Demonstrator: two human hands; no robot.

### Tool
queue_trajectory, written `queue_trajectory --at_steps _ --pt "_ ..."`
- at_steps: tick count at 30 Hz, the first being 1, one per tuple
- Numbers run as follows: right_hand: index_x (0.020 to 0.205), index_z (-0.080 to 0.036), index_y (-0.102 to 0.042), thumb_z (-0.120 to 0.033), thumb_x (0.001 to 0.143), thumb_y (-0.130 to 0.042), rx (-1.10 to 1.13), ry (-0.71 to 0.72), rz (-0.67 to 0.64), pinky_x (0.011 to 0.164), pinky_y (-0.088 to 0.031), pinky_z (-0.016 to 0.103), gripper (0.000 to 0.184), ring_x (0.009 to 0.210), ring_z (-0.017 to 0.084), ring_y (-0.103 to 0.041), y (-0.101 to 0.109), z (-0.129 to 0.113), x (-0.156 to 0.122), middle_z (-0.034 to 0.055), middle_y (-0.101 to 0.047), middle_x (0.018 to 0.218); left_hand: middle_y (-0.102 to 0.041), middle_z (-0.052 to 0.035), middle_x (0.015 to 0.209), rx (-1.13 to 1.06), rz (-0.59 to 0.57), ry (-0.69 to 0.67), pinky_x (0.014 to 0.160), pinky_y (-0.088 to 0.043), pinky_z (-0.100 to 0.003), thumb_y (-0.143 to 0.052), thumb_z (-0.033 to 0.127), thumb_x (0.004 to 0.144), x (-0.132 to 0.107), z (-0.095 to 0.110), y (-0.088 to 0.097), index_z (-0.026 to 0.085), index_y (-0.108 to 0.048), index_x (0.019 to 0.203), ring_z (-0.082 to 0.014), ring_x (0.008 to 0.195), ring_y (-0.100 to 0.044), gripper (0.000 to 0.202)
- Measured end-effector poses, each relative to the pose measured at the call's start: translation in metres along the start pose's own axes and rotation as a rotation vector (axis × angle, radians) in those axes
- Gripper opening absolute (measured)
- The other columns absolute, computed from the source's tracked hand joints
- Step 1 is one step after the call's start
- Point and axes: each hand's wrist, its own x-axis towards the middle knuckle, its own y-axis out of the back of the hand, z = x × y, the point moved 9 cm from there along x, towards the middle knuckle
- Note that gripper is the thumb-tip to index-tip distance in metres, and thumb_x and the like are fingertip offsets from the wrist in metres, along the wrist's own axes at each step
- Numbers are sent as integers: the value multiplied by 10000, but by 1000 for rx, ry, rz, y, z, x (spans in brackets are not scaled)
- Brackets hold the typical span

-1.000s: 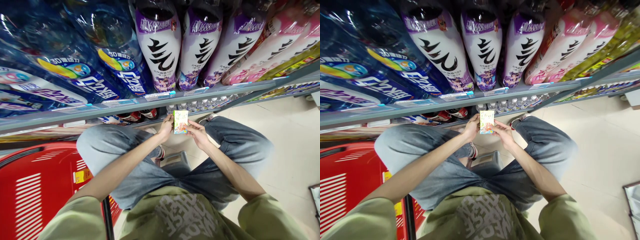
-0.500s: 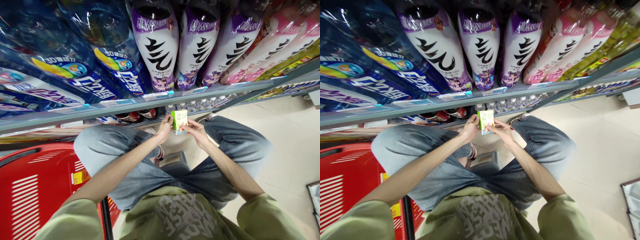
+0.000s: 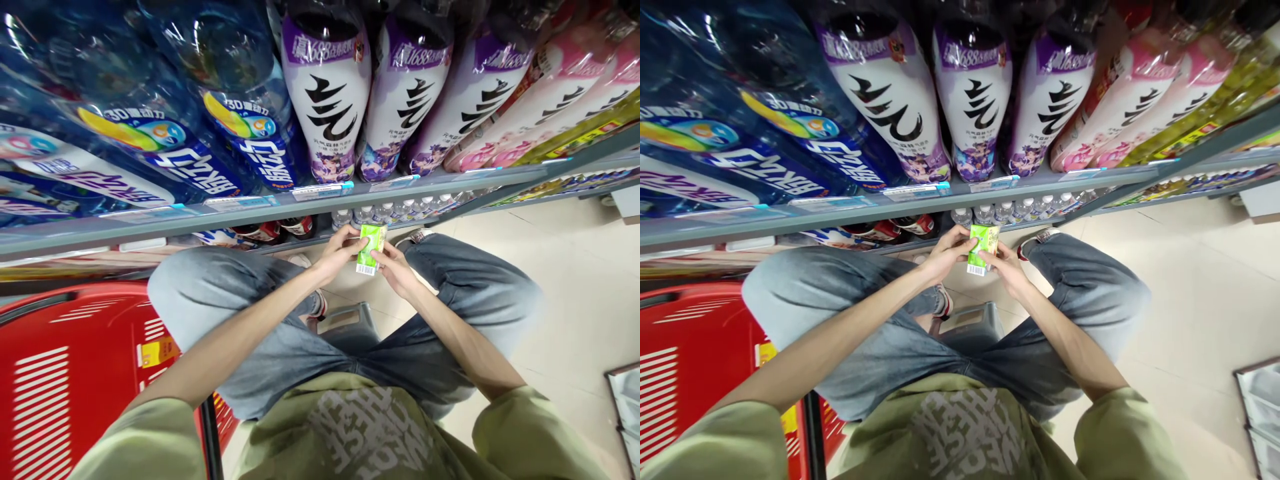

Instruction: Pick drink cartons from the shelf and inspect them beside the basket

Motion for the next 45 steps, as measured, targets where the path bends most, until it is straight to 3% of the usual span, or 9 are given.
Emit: queue_trajectory --at_steps 8,15,24,28,34,38,41,43,45 --pt "969 -247 -751 -456 667 -915 174 -1 30 872 -593 382 402 1060 272 -717 2 1 4 28 -792 1071 -689 -55 1039 48 49 -87 774 -583 -296 -803 534 787 3 15 2 196 -676 883 -230 1017 -628 374" --pt "977 -260 -722 -545 669 -844 319 -92 46 856 -611 413 437 1127 311 -703 -6 3 1 24 -801 1034 -664 -21 930 -1 88 -151 608 -503 -230 -914 327 655 4 18 7 194 -639 947 -162 797 -634 423" --pt "1113 -184 -722 -540 959 -509 460 -180 -4 709 -594 346 443 860 241 -719 -8 8 0 56 -786 928 -671 36 796 -101 40 -148 694 -568 -255 -992 380 595 4 17 2 187 -625 1051 -127 727 -647 616" --pt "1137 -190 -719 -559 1024 -475 479 -179 -14 671 -579 320 456 797 215 -706 -11 7 0 56 -779 944 -672 25 802 -120 33 -146 713 -574 -268 -982 394 615 6 16 2 190 -657 1054 -143 770 -655 583" --pt "1085 -166 -724 -503 1090 -319 488 -190 -57 633 -567 319 527 701 205 -673 -18 3 -5 102 -773 925 -689 -31 1049 -150 62 -262 890 -526 -292 -924 332 706 6 21 5 201 -683 984 -174 1014 -640 390" --pt "980 -163 -717 -409 1093 -241 521 -308 -71 533 -522 303 548 596 201 -632 -24 16 -10 111 -750 804 -686 -46 1263 -264 -96 -175 986 -498 -316 -953 292 680 2 18 -11 277 -645 1245 -205 1158 -635 643" --pt "885 -168 -709 -415 1090 -274 477 -418 -45 431 -444 279 540 525 200 -608 -23 32 -14 98 -737 737 -712 -77 1211 -286 -274 -40 899 -522 -325 -947 353 691 -7 13 -32 271 -629 1354 -237 1079 -672 740" --pt "801 -167 -701 -455 1089 -301 399 -458 -113 412 -419 272 571 465 191 -564 -25 39 -18 81 -699 636 -731 -61 1070 -245 -277 -17 824 -517 -302 -946 390 688 -10 13 -35 250 -659 1325 -209 943 -683 712" --pt "737 -165 -697 -493 1090 -318 288 -457 -277 437 -435 273 614 426 180 -522 -31 42 -21 56 -622 512 -720 -28 947 -184 -207 -32 782 -507 -278 -949 423 677 -11 14 -31 233 -695 1247 -173 843 -668 652"
